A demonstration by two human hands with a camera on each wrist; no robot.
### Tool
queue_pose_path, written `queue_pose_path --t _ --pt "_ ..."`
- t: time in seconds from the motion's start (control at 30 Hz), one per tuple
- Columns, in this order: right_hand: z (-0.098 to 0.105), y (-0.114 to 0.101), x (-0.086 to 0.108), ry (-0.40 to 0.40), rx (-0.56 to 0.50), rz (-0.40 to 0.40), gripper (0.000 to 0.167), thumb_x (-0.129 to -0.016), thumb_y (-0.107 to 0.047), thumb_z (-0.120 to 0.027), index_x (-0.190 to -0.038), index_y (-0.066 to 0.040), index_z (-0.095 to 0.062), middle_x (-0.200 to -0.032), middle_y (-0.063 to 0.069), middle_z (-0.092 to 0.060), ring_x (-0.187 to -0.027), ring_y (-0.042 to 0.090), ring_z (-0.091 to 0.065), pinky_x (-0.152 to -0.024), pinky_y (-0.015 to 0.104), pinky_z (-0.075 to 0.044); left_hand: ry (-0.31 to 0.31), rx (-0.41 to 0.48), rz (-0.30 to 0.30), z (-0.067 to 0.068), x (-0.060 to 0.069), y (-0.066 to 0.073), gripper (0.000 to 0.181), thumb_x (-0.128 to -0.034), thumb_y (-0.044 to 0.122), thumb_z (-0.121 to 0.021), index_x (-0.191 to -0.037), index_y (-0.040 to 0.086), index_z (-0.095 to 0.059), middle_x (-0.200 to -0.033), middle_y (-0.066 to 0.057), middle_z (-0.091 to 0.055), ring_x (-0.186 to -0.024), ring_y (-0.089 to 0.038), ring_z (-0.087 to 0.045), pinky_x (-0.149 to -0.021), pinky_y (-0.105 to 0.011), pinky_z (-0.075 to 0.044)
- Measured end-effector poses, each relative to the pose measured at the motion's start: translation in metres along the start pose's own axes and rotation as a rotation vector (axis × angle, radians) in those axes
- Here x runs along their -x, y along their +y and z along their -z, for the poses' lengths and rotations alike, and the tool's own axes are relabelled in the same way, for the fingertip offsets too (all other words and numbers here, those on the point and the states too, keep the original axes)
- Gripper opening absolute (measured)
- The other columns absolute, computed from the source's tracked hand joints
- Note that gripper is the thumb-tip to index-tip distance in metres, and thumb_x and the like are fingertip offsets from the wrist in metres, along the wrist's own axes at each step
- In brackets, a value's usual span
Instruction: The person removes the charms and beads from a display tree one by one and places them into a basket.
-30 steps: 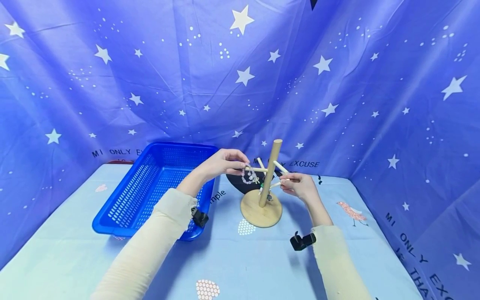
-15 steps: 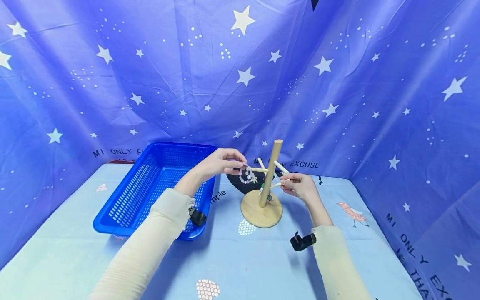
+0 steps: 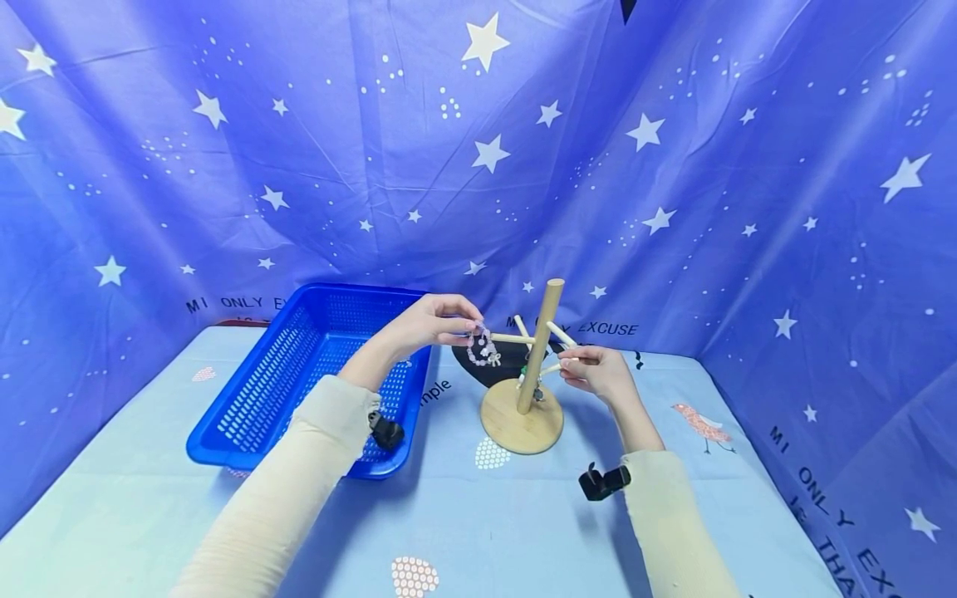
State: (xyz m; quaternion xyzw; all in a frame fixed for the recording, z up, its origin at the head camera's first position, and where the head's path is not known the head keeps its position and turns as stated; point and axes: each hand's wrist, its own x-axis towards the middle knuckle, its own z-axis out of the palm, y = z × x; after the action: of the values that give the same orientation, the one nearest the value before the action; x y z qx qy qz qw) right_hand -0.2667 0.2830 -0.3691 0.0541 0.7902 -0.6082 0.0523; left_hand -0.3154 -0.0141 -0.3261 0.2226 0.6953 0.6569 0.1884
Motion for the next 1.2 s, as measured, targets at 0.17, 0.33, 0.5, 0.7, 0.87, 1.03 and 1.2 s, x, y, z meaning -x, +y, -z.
queue_pose_path --t 0.17,0.33,0.5,0.7,0.87,1.03,1.2 --pt "0.001 0.001 0.0 0.004 0.012 -0.001 0.045 -0.097 -0.006 -0.063 -0.134 0.015 -0.05 -0.076 -0.013 -0.07 -0.076 0.004 -0.071 -0.083 0.025 -0.061 0.015 -0.003 -0.003 0.005 0.001 -0.001 0.017 -0.096 0.004 -0.063 -0.111 -0.003 -0.066 -0.103 -0.007 -0.068 -0.091 -0.013 -0.067 -0.093 -0.037 -0.059" --pt "0.002 0.001 0.0 0.003 -0.001 -0.002 0.044 -0.096 -0.007 -0.065 -0.132 0.015 -0.052 -0.076 -0.012 -0.071 -0.076 0.005 -0.072 -0.079 0.022 -0.061 0.021 0.015 -0.011 0.01 0.003 -0.003 0.015 -0.0959 0.002 -0.063 -0.109 -0.003 -0.066 -0.097 -0.002 -0.068 -0.091 -0.013 -0.067 -0.094 -0.039 -0.059" --pt "0.001 0.0 -0.001 -0.003 -0.009 -0.009 0.046 -0.096 -0.007 -0.065 -0.134 0.015 -0.051 -0.077 -0.012 -0.071 -0.074 0.003 -0.07 -0.08 0.023 -0.061 0.034 0.014 -0.003 0.014 0.005 -0.003 0.014 -0.0958 0.003 -0.064 -0.109 -0.001 -0.067 -0.098 -0.002 -0.068 -0.093 -0.016 -0.067 -0.096 -0.041 -0.058" --pt "0.001 0.001 -0.002 -0.005 -0.022 -0.018 0.047 -0.096 -0.007 -0.064 -0.135 0.015 -0.049 -0.077 -0.012 -0.071 -0.073 0.003 -0.07 -0.079 0.023 -0.061 0.063 -0.021 -0.004 0.018 0.009 -0.002 0.016 -0.0961 0.006 -0.064 -0.11 -0.001 -0.067 -0.1 -0.003 -0.068 -0.101 -0.024 -0.066 -0.094 -0.037 -0.059" --pt "0.001 0.001 -0.002 -0.001 -0.033 -0.023 0.047 -0.096 -0.007 -0.065 -0.135 0.015 -0.05 -0.076 -0.012 -0.071 -0.072 0.003 -0.07 -0.078 0.022 -0.061 0.072 -0.009 -0.018 0.023 0.011 -0.004 0.018 -0.096 0.005 -0.064 -0.112 -0.003 -0.066 -0.097 -0.002 -0.068 -0.099 -0.027 -0.066 -0.094 -0.037 -0.059" --pt "0.001 0.0 -0.001 -0.002 -0.031 -0.015 0.047 -0.096 -0.007 -0.065 -0.134 0.015 -0.05 -0.076 -0.012 -0.071 -0.072 0.003 -0.07 -0.082 0.026 -0.061 0.082 -0.003 -0.03 0.03 0.014 -0.007 0.018 -0.0969 0.006 -0.063 -0.113 -0.002 -0.065 -0.099 -0.003 -0.067 -0.099 -0.022 -0.065 -0.096 -0.04 -0.058" --pt "0.0 0.0 -0.001 -0.004 -0.04 -0.008 0.044 -0.095 -0.006 -0.066 -0.132 0.016 -0.052 -0.075 -0.011 -0.072 -0.072 0.004 -0.071 -0.081 0.025 -0.061 0.101 -0.011 -0.042 0.037 0.017 -0.009 0.019 -0.0987 0.007 -0.06 -0.116 -0.002 -0.064 -0.107 -0.008 -0.066 -0.103 -0.022 -0.065 -0.098 -0.041 -0.057"
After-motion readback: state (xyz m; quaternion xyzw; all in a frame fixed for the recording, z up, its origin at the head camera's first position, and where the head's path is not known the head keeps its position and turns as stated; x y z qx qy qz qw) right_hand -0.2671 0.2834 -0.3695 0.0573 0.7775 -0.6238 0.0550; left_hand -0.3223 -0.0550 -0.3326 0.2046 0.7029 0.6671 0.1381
